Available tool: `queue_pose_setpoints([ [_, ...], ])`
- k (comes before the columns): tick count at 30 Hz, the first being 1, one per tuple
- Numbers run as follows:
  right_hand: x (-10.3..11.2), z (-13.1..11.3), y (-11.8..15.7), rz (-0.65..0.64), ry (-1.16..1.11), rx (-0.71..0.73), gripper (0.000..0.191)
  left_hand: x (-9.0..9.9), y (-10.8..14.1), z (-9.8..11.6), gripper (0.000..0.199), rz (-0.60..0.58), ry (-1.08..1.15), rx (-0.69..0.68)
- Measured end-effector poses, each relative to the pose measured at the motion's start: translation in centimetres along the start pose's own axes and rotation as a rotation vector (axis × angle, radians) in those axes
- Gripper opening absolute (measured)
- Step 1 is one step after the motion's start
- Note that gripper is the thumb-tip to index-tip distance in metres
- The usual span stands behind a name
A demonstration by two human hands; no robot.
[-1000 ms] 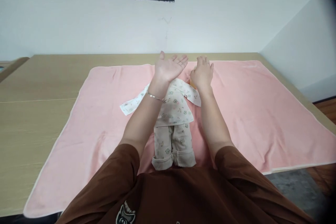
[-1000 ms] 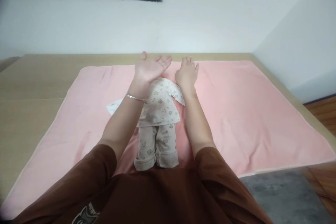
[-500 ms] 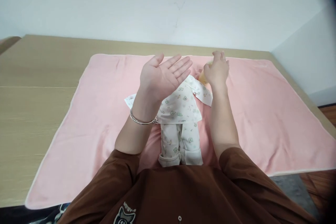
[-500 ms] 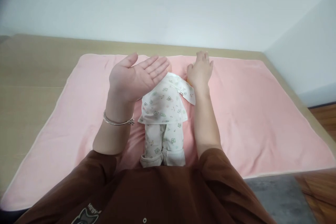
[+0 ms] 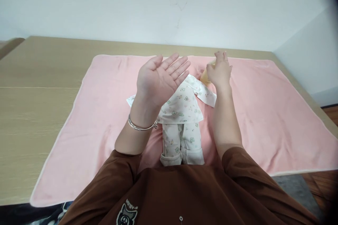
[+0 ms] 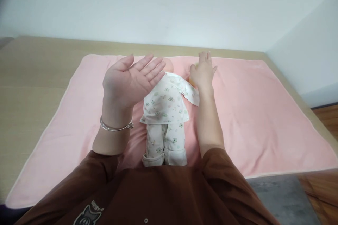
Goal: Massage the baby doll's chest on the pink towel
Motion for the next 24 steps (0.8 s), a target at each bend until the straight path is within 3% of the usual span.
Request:
queue_pose_setpoints([
  [2,0.4,0.0,0.0,-0.028,-0.022,0.006,0.065,-0.1,0.2,0.3,0.061,0.026,-0.011,0.013],
  [5,0.7,0.0,0.0,-0.067,-0.055,-0.003,0.061,-0.6,1.0,2.4,0.06,-0.009,0.048,0.069],
  [8,0.9,-0.2,0.1,-0.037,-0.128,-0.008,0.054,-1.6,2.0,5.0,0.059,-0.16,0.379,0.273],
  [10,1.2,-1.1,0.4,0.023,-0.223,0.035,0.052,-2.2,2.7,6.2,0.054,-0.194,0.605,0.407],
  [14,3.0,-5.7,2.6,0.053,-0.402,0.242,0.053,-3.0,4.4,7.8,0.05,-0.129,0.889,0.621],
  [17,4.9,-10.3,5.7,-0.035,-0.444,0.401,0.059,-3.3,6.4,9.5,0.048,-0.253,1.018,0.736],
  [20,6.5,-14.1,9.0,-0.009,-0.4,0.546,0.065,-3.0,8.2,11.3,0.051,-0.298,1.053,0.742],
  [24,7.6,-17.5,13.2,0.031,-0.327,0.709,0.071,-2.4,8.0,11.3,0.062,-0.221,0.924,0.697],
])
Point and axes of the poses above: each hand's wrist, its own y-axis away from the middle knuckle, its own x-axis out of the back of the hand, z = x × y, the point moved 2 cm from there along -y, towards the middle knuckle, and after that the axes turned 8 degrees about x, right-handed, at the moved point
